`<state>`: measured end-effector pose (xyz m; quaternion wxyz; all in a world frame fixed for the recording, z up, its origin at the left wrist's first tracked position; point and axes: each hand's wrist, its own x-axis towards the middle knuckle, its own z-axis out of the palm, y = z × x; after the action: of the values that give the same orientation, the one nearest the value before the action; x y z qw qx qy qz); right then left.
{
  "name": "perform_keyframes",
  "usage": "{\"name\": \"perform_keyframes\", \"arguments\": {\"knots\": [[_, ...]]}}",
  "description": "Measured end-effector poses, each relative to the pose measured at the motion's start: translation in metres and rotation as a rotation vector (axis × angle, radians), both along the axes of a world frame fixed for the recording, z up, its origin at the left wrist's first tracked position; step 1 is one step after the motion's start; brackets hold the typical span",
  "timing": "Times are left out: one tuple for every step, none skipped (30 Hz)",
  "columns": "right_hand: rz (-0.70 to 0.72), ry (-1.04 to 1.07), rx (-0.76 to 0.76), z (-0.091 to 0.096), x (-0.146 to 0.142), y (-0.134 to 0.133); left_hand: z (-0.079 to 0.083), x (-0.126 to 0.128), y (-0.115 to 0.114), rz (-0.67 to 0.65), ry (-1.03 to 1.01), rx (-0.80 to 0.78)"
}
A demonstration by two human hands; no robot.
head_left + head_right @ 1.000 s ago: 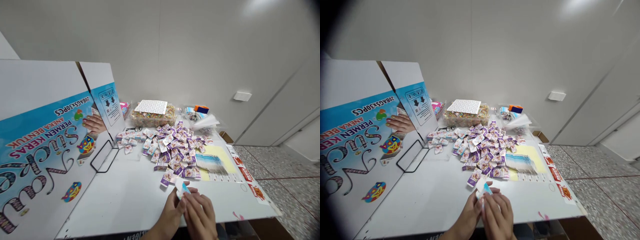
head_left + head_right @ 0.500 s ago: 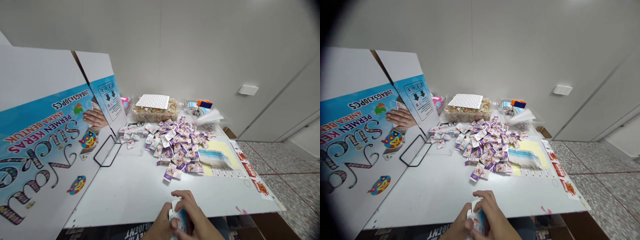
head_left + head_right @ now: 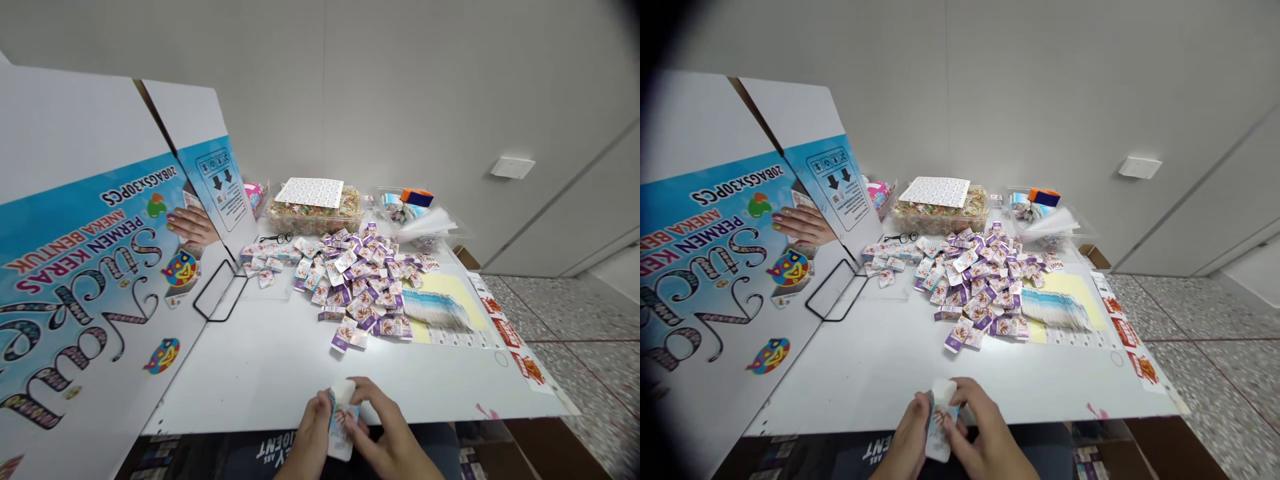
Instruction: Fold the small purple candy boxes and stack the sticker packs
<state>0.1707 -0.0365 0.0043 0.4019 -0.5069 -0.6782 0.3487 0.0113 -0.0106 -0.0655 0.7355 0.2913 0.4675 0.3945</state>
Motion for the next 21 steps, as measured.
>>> {"name": "perform_keyframes", "arguments": {"knots": [[-0.066, 0.006, 0.029, -0.008, 0.0, 0.0, 0.004, 0.001, 0.001, 0.011, -0.036, -0.015], [-0.122, 0.002, 0.058, -0.017, -0.001, 0.0, 0.007, 0.003, 0.002, 0.018, -0.067, -0.038], [-0.166, -0.008, 0.091, -0.025, -0.001, 0.0, 0.011, 0.004, 0.003, 0.027, -0.098, -0.067], [-0.2, -0.02, 0.134, -0.033, -0.002, 0.0, 0.013, 0.006, 0.003, 0.046, -0.137, -0.1], [-0.222, -0.03, 0.189, -0.041, -0.003, 0.0, 0.015, 0.007, 0.003, 0.076, -0.179, -0.135], [-0.226, -0.04, 0.254, -0.047, -0.005, 0.0, 0.017, 0.009, 0.003, 0.112, -0.22, -0.173], [-0.216, -0.055, 0.32, -0.053, -0.008, 0.0, 0.018, 0.01, 0.003, 0.147, -0.256, -0.21], [-0.205, -0.071, 0.384, -0.057, -0.011, -0.001, 0.018, 0.012, 0.003, 0.177, -0.282, -0.247], [-0.204, -0.082, 0.441, -0.061, -0.015, -0.001, 0.019, 0.013, 0.003, 0.196, -0.297, -0.281], [-0.207, -0.087, 0.484, -0.063, -0.019, -0.002, 0.019, 0.014, 0.002, 0.203, -0.3, -0.305], [-0.216, -0.08, 0.512, -0.065, -0.022, -0.002, 0.02, 0.015, 0.002, 0.199, -0.293, -0.308], [-0.226, -0.062, 0.525, -0.065, -0.026, -0.002, 0.02, 0.016, 0.002, 0.186, -0.28, -0.293], [-0.235, -0.038, 0.522, -0.065, -0.028, -0.002, 0.021, 0.016, 0.002, 0.172, -0.269, -0.271], [-0.241, -0.016, 0.503, -0.064, -0.029, -0.001, 0.02, 0.015, 0.002, 0.165, -0.264, -0.254], [-0.241, -0.002, 0.471, -0.062, -0.03, -0.001, 0.019, 0.015, 0.001, 0.166, -0.267, -0.246], [-0.233, 0.004, 0.433, -0.058, -0.029, 0.0, 0.018, 0.014, 0.001, 0.167, -0.276, -0.247], [-0.215, 0.007, 0.391, -0.054, -0.028, 0.001, 0.016, 0.013, 0.0, 0.164, -0.285, -0.251], [-0.184, 0.012, 0.348, -0.05, -0.026, 0.003, 0.013, 0.011, -0.001, 0.148, -0.291, -0.251], [-0.144, 0.023, 0.3, -0.045, -0.024, 0.004, 0.01, 0.01, -0.002, 0.113, -0.292, -0.238], [-0.104, 0.043, 0.251, -0.04, -0.022, 0.006, 0.007, 0.009, -0.003, 0.06, -0.289, -0.214], [-0.076, 0.069, 0.207, -0.035, -0.02, 0.007, 0.005, 0.008, -0.003, 0.002, -0.286, -0.184]]}}
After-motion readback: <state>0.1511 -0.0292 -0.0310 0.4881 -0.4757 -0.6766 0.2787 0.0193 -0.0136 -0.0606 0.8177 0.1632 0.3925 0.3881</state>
